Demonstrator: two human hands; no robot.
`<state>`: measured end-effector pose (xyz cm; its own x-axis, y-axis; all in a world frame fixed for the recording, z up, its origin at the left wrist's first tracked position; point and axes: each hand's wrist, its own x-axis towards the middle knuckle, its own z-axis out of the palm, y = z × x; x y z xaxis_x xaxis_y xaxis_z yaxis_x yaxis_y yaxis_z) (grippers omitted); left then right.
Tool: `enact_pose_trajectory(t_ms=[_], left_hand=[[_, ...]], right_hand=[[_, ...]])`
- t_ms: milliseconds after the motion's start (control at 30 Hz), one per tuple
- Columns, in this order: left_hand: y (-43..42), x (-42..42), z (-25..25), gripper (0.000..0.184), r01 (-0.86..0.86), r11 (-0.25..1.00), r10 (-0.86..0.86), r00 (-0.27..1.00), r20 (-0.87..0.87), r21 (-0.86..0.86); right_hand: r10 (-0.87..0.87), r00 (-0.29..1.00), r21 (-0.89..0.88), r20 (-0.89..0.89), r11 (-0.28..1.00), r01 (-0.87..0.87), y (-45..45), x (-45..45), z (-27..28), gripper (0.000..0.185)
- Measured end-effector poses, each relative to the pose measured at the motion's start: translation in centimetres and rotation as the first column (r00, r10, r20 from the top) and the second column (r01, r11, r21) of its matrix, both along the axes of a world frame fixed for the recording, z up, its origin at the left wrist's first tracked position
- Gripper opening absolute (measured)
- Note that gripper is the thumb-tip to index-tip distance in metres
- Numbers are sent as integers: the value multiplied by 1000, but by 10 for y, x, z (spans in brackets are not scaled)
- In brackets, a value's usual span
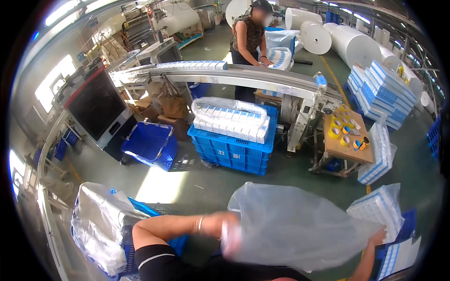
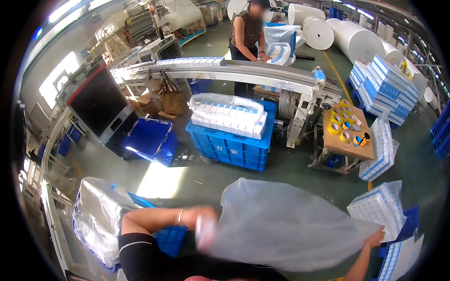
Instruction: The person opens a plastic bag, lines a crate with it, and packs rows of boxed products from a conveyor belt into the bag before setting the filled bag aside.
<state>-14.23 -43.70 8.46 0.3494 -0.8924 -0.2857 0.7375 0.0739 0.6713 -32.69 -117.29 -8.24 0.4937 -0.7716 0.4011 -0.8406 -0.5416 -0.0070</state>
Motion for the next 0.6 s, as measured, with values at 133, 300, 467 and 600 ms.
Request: enact_pose_trajectory(t_ms=[133, 300, 467, 600], left_hand=[[33, 21, 1, 45, 266, 955, -293, 802, 521, 127], [94, 18, -40, 62, 405, 914, -405, 913, 48, -7], [148, 64, -67, 98, -596, 692, 247, 725, 643, 407], [231, 82, -172, 72, -861, -132, -490, 488, 723, 492]], right_hand=[[-207, 941, -188, -269, 969, 160, 28, -10, 9, 34], [-229, 957, 528, -176, 799, 288, 77, -9, 70, 32], [-631, 518, 816, 578, 426, -392, -20, 2, -88, 27], [-510, 780, 542, 363, -566, -621, 239, 58, 90, 23]])
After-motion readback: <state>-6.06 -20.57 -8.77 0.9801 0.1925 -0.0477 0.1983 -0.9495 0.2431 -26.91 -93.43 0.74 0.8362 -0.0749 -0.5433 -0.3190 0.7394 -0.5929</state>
